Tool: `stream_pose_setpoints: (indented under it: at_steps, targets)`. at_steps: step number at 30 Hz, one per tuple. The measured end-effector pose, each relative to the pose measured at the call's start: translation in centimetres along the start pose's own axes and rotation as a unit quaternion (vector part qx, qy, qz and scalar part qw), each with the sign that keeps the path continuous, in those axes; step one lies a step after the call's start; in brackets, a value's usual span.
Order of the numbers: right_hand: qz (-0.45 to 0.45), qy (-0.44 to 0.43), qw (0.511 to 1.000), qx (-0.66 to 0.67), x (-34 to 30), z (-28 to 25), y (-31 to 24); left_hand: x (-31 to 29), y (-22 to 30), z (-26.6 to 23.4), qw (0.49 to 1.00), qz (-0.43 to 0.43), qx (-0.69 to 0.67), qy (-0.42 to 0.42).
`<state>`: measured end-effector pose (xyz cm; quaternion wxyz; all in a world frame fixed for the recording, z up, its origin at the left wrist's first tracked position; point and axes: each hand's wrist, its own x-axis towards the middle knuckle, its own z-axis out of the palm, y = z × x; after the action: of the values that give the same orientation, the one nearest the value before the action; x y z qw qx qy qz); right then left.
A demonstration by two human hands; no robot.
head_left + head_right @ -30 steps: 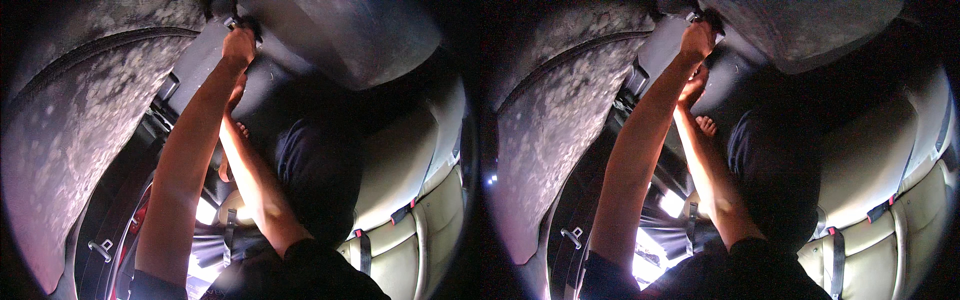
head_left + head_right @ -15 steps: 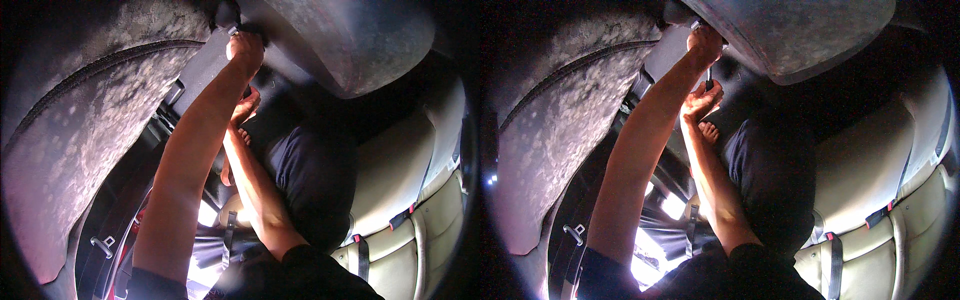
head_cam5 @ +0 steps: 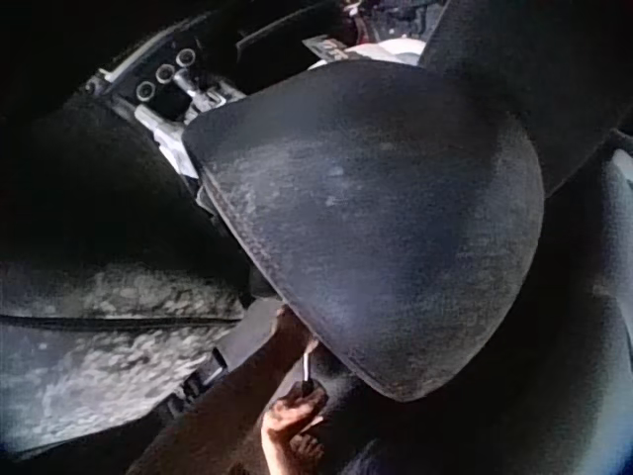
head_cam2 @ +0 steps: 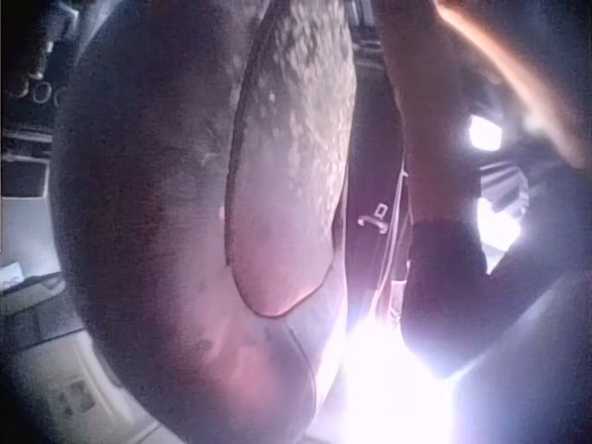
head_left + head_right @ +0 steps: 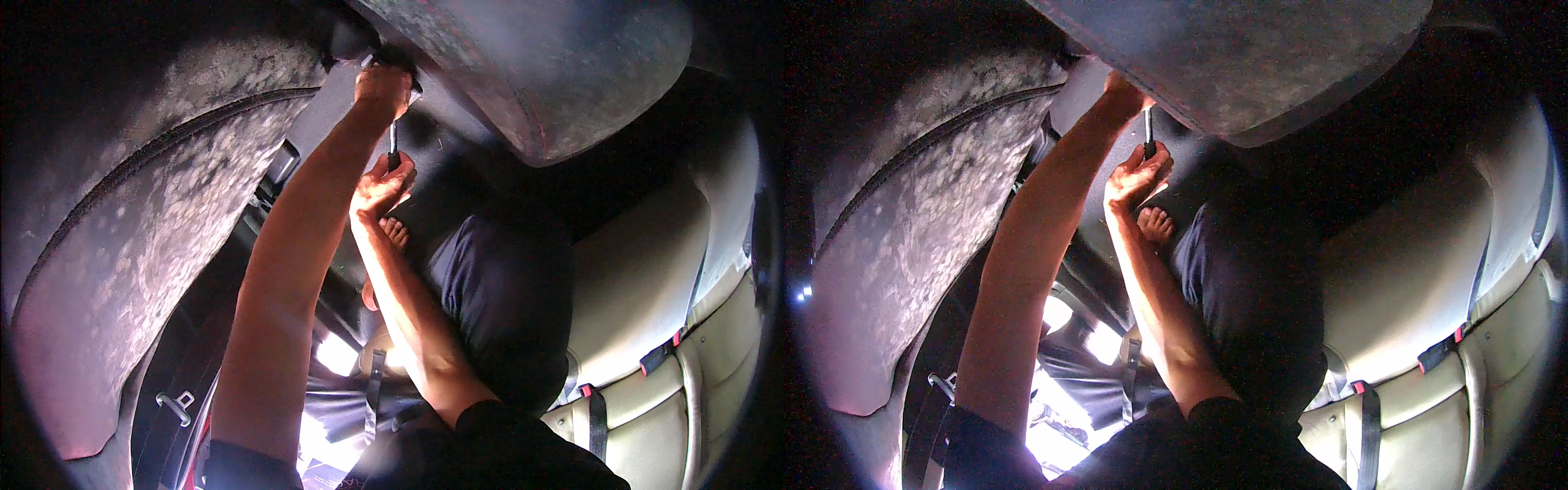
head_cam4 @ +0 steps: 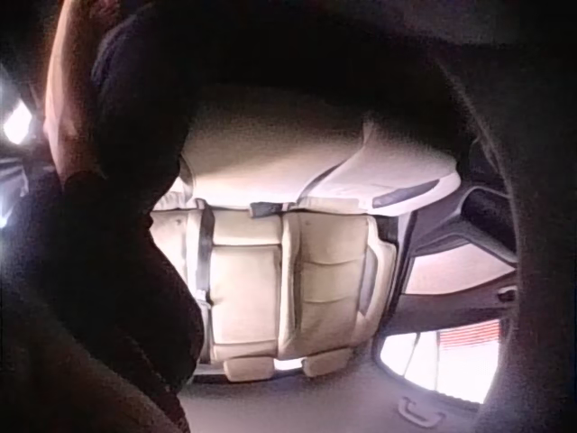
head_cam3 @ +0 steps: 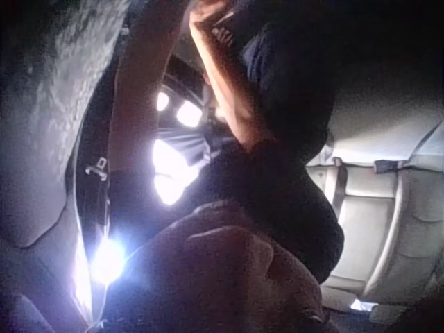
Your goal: The person removes the front passenger seat from a red car. They use a ratchet to loosen bolts under the seat, then lift and pull the seat out of the vehicle.
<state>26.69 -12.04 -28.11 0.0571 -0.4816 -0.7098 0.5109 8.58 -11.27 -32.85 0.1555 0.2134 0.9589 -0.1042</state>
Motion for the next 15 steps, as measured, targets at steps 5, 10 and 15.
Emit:
stream_pose_setpoints:
  at_steps: [5,10,15]
  targets:
    - [0.005,-0.003,1.0,0.009,0.2,-0.3,0.0,-0.8,1.7,-2.8,0.996,-0.038,-0.007,-0.075]
    - [-0.007,0.014,1.0,-0.007,0.0,-0.2,-0.3,-0.3,1.6,-5.1,0.987,-0.043,0.011,-0.152]
    - [0.008,0.004,0.999,0.037,0.0,-0.1,-0.6,0.1,3.0,-4.6,0.978,-0.197,-0.024,-0.071]
